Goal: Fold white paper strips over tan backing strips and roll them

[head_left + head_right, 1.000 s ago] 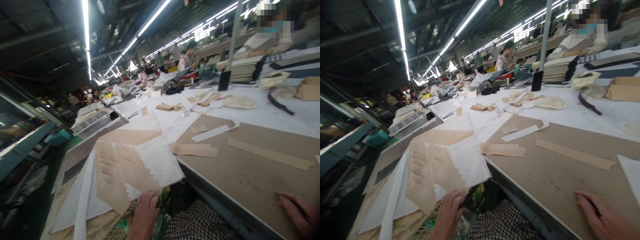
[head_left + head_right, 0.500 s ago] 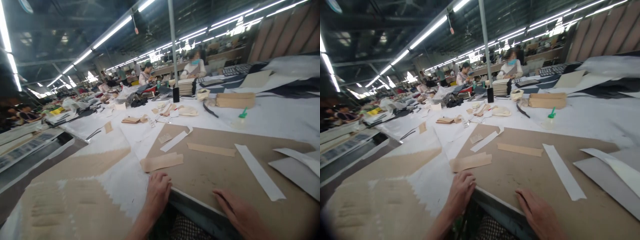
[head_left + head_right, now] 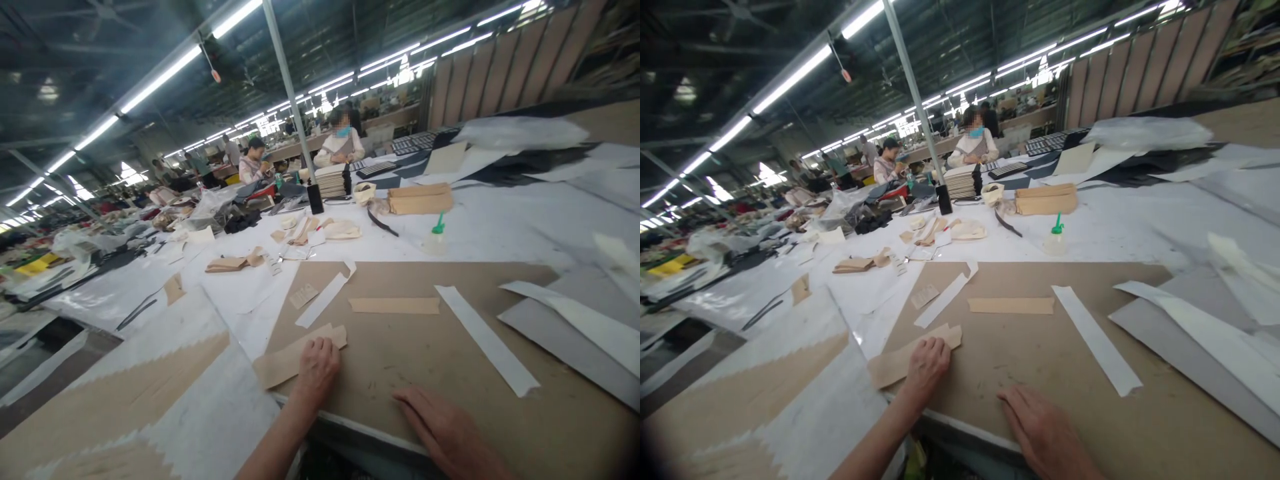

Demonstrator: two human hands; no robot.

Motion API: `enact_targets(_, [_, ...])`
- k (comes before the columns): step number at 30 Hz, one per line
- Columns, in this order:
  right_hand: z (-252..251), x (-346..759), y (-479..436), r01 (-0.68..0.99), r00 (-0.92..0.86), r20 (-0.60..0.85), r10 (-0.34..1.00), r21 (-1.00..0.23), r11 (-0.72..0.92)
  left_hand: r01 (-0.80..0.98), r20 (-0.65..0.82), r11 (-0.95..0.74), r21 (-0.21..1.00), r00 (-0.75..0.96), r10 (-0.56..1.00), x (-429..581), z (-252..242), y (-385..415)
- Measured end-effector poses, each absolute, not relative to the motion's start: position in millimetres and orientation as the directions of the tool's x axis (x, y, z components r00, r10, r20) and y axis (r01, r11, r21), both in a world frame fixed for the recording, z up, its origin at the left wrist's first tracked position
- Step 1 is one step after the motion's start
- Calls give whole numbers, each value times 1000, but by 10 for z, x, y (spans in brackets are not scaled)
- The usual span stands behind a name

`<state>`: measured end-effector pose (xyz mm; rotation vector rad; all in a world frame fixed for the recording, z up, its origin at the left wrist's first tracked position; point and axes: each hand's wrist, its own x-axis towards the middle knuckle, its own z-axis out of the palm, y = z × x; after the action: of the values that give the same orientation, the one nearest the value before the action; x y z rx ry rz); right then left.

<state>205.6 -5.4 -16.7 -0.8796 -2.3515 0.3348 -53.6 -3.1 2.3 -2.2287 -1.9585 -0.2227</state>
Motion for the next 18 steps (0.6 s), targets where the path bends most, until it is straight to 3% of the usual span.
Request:
enact_targets(5, [4,1744,-31,421,-674,425,604,-451,787,962,267,-113,250,43,963,-535,132,-78])
enact_targets(9, [3,1501,62,347,-732,453,510,-396,850,857,238,-92,507,-36,971,-544,148,-80])
enact_targets(14, [-161,1224,227,453,-710,486,511,-241,858,691,168,-29,722,-135,976,-551,80,-44])
enact_targets(18, [-259,1066,302,499,-645,564,516,-200,843,529,147,45,848,-315,938,-531,89,-28])
